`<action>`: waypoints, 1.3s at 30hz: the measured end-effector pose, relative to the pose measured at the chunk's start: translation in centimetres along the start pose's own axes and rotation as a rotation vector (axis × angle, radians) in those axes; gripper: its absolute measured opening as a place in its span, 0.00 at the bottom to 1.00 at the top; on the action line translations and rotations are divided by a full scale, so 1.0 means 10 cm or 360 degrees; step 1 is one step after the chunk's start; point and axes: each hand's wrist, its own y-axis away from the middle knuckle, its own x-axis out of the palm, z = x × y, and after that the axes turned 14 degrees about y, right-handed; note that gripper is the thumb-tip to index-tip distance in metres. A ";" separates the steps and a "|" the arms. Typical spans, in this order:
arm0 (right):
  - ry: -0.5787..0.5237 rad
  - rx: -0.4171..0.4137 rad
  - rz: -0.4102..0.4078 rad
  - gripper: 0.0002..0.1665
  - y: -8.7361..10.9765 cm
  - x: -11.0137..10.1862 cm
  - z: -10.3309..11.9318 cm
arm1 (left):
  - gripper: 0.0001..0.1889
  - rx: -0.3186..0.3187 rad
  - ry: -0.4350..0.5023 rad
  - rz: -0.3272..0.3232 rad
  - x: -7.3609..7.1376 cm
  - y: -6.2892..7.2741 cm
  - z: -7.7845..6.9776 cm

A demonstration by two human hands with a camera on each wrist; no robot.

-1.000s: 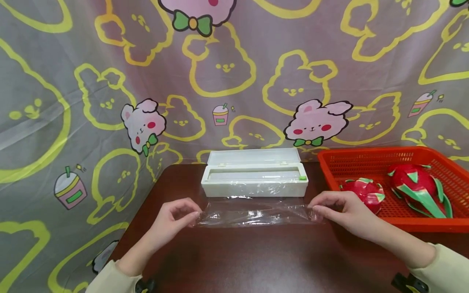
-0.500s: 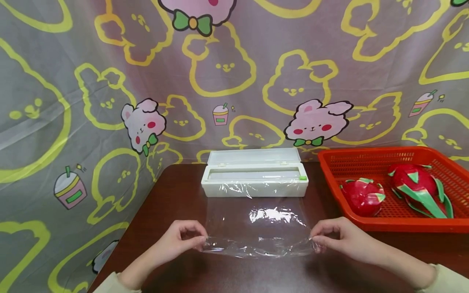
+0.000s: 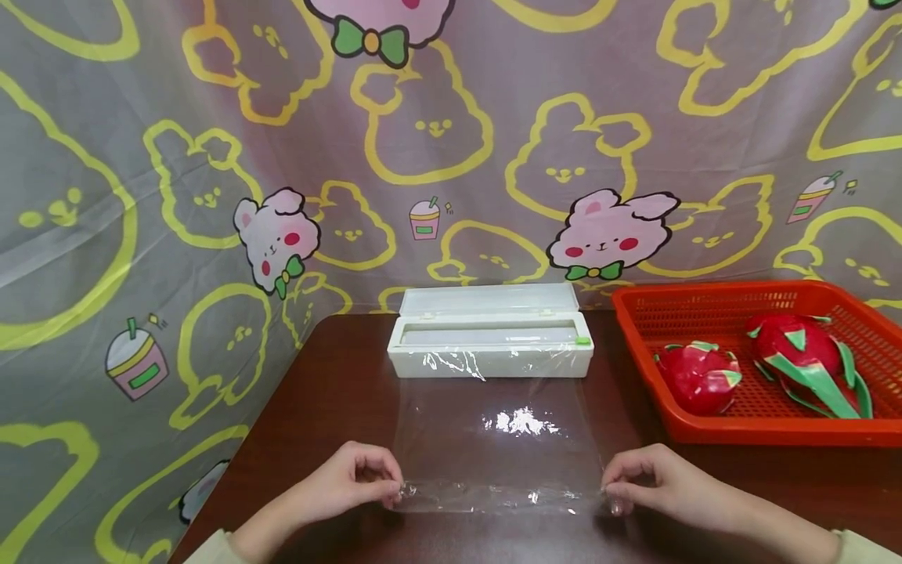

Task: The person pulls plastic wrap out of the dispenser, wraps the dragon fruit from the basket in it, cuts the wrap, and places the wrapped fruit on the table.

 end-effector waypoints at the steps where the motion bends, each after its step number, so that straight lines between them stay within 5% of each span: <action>1: -0.0007 -0.0009 0.0011 0.07 0.01 0.01 -0.01 | 0.03 -0.0021 0.0006 0.0014 0.00 0.00 0.00; 20: -0.0100 0.0101 0.0257 0.09 0.07 0.12 -0.09 | 0.03 -0.0215 -0.0174 0.0195 0.05 0.07 0.12; 39: 0.0005 -0.0027 0.0375 0.09 0.08 0.24 -0.11 | 0.04 -0.0295 -0.0200 0.0372 0.04 0.16 0.18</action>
